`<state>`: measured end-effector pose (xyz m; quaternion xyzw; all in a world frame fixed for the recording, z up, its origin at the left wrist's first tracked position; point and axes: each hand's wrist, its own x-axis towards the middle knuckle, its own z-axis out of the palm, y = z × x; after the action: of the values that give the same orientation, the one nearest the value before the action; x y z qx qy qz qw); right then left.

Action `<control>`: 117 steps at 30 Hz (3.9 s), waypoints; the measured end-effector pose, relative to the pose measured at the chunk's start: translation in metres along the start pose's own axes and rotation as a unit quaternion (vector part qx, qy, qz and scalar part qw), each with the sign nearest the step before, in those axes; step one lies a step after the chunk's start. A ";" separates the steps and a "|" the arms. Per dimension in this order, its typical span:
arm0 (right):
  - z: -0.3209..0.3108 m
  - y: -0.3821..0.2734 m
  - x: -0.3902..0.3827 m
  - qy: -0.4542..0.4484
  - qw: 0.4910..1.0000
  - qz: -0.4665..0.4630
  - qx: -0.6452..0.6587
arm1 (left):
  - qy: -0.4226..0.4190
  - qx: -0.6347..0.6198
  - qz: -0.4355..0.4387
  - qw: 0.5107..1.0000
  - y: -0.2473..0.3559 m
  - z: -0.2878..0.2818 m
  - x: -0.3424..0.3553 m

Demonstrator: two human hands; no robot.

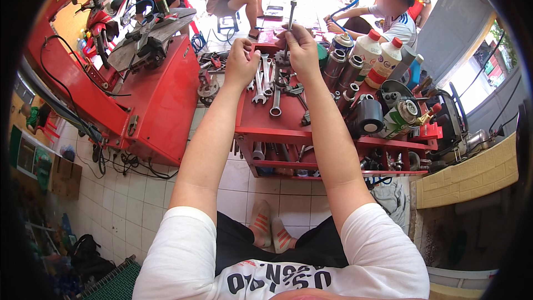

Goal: The person sits at a red tool cart in a workshop, handling various mechanical components and tools. They pick up a metal part, inspect it, and use a wrench to tighten or loosen a bolt. The person also handles a black cylindrical object and other small metal pieces, occasionally placing them back on the cart.

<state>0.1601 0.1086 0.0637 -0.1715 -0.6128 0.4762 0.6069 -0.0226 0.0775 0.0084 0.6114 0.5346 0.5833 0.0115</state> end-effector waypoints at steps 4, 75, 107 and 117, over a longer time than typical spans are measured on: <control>0.000 -0.001 -0.001 0.003 1.000 0.009 0.001 | -0.041 -0.017 0.027 0.999 0.007 -0.002 -0.003; 0.003 0.008 0.000 0.019 0.999 -0.021 0.023 | -0.016 0.008 0.020 1.000 0.002 0.003 -0.002; 0.005 -0.015 -0.003 0.034 0.999 -0.015 0.037 | -0.112 -0.065 0.037 0.991 0.019 0.002 -0.007; 0.000 -0.015 -0.003 0.025 0.998 -0.024 0.053 | -0.081 -0.055 0.063 0.993 0.015 0.003 -0.006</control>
<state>0.1663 0.0985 0.0739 -0.1363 -0.5750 0.4888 0.6417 -0.0097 0.0689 0.0133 0.6873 0.4594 0.5603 0.0515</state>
